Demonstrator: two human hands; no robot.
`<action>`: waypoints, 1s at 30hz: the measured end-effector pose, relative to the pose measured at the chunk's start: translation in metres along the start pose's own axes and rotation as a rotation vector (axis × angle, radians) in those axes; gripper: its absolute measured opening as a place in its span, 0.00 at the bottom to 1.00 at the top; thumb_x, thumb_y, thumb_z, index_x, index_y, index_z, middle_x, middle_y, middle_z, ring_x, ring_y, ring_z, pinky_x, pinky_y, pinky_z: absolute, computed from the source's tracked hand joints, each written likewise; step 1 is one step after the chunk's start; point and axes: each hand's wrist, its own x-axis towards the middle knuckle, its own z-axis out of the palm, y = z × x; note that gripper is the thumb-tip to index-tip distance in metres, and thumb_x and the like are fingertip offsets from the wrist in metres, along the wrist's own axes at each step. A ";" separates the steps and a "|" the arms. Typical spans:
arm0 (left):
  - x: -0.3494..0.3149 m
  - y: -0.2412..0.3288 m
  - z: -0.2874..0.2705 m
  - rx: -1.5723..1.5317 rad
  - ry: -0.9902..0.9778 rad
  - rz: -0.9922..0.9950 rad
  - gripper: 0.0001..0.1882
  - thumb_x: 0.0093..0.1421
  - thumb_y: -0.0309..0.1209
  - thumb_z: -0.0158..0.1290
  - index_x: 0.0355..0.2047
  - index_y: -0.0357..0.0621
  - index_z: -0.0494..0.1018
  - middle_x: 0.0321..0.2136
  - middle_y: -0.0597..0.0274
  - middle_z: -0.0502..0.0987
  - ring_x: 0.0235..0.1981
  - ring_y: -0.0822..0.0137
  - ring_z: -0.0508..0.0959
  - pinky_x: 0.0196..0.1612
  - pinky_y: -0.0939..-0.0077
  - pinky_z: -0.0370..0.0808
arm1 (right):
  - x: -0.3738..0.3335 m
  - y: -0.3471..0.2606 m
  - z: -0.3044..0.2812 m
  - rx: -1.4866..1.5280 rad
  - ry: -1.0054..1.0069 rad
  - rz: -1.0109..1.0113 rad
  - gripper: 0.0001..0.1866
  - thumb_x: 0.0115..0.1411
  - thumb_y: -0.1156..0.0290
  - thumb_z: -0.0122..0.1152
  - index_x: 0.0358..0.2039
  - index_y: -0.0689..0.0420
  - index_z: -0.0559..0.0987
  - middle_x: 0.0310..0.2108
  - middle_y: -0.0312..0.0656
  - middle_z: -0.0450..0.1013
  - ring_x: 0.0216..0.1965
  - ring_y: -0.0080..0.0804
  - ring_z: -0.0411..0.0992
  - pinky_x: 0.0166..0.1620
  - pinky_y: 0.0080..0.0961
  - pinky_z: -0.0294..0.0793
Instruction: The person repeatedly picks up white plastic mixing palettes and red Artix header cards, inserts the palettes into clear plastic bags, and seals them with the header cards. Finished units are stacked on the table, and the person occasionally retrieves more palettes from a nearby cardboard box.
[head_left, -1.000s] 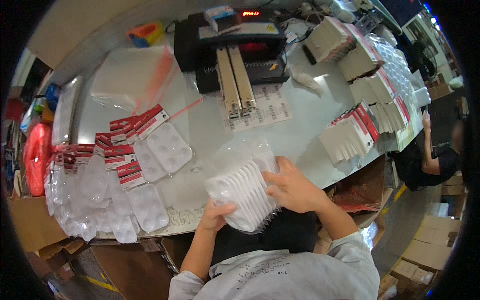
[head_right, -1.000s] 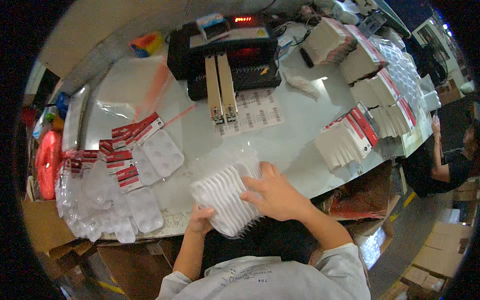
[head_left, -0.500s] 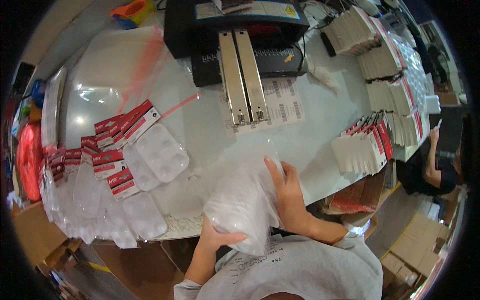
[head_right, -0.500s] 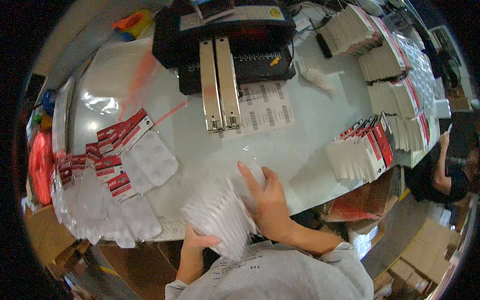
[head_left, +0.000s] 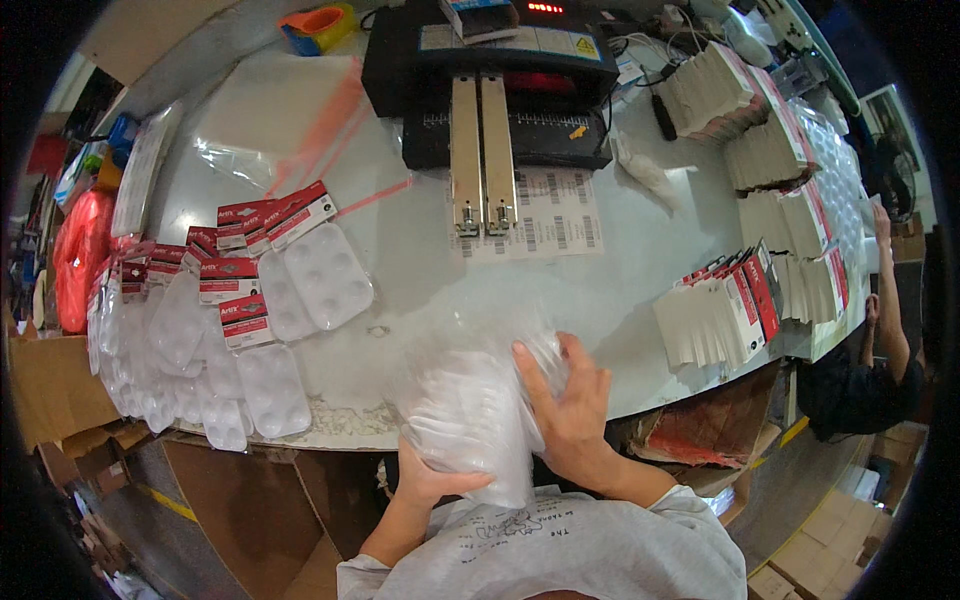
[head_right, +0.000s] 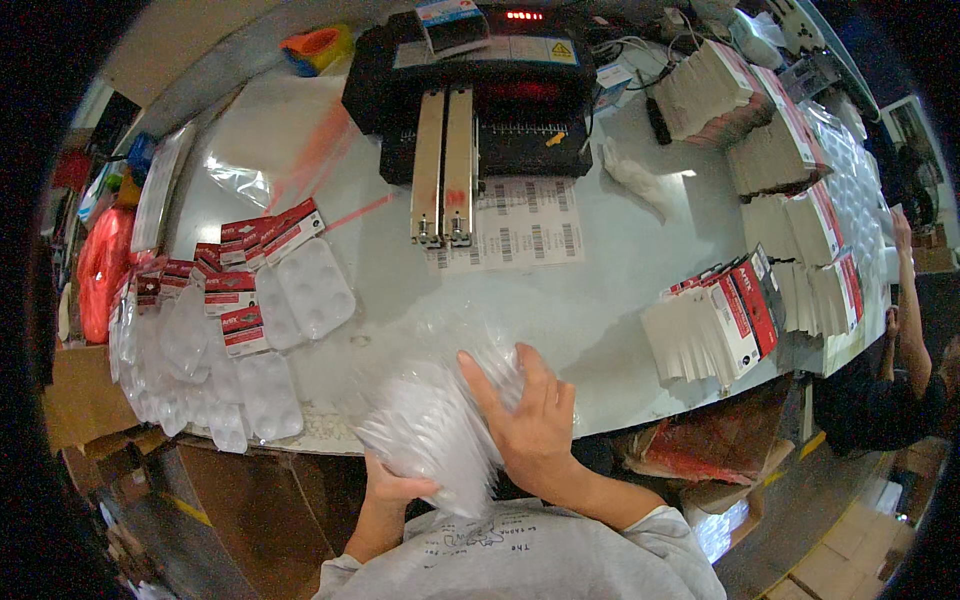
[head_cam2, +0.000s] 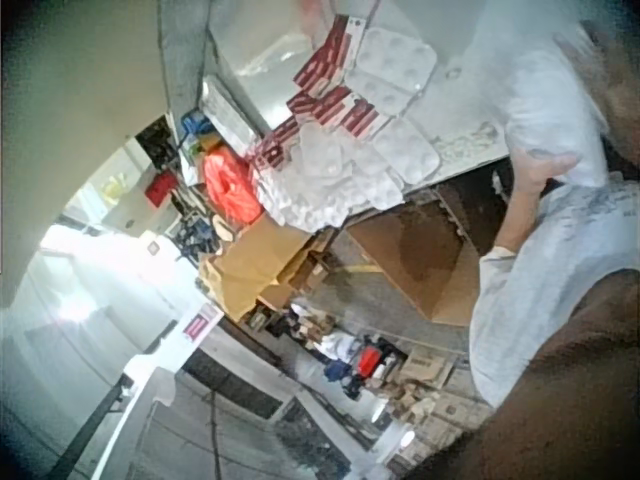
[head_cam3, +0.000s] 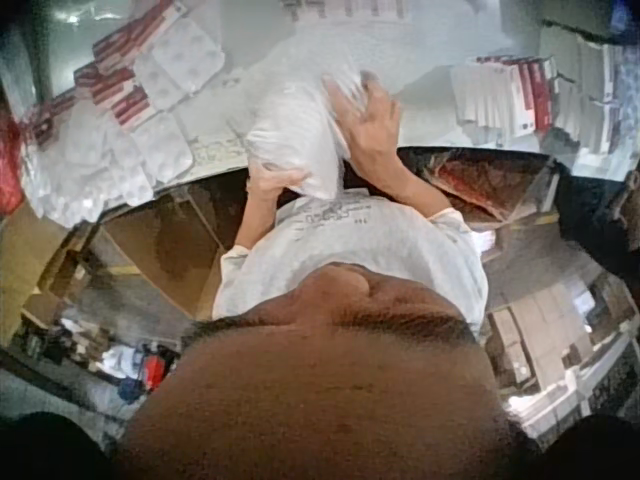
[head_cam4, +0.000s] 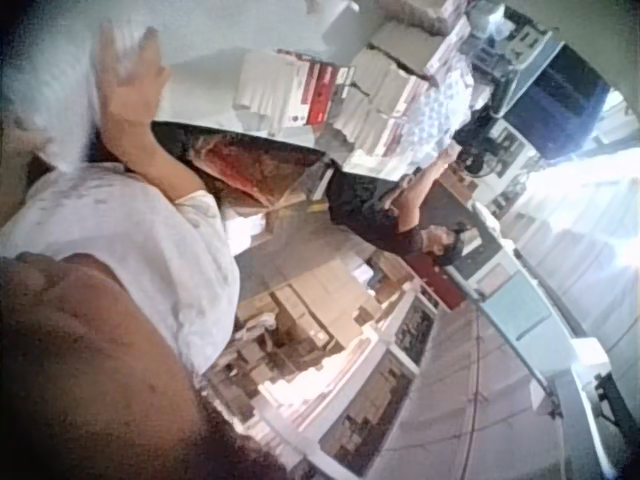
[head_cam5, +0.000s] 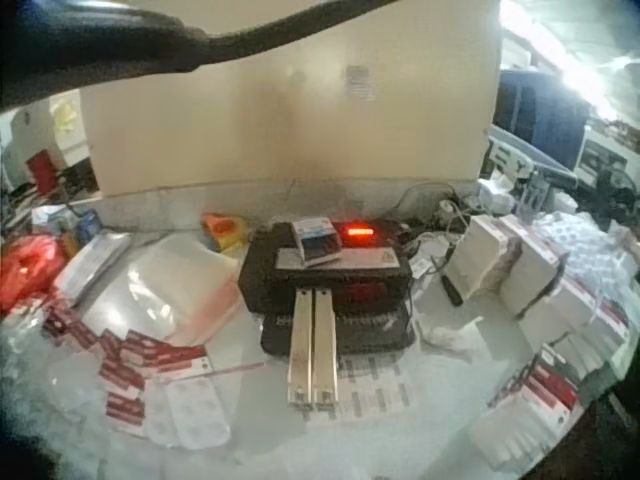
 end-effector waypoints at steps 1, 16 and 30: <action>-0.001 -0.001 0.002 0.065 0.030 0.027 0.45 0.29 0.24 0.68 0.50 0.30 0.60 0.43 0.51 0.72 0.43 0.62 0.74 0.47 0.68 0.70 | 0.001 0.001 0.001 -0.085 -0.019 0.016 0.37 0.44 0.74 0.60 0.58 0.46 0.64 0.48 0.57 0.62 0.45 0.44 0.64 0.38 0.33 0.61; 0.020 0.006 -0.005 0.354 0.337 -0.155 0.45 0.48 0.33 0.61 0.59 0.31 0.46 0.51 0.46 0.60 0.51 0.59 0.65 0.51 0.69 0.67 | -0.018 0.065 -0.004 1.063 -0.432 0.577 0.47 0.50 0.66 0.63 0.62 0.67 0.45 0.61 0.58 0.48 0.63 0.45 0.49 0.62 0.33 0.47; 0.011 -0.004 -0.005 0.704 0.161 -0.151 0.42 0.51 0.37 0.58 0.59 0.34 0.49 0.50 0.47 0.59 0.54 0.54 0.60 0.55 0.66 0.59 | -0.036 0.038 -0.005 0.737 -0.161 0.453 0.38 0.55 0.69 0.55 0.60 0.69 0.48 0.59 0.61 0.51 0.59 0.54 0.53 0.59 0.40 0.50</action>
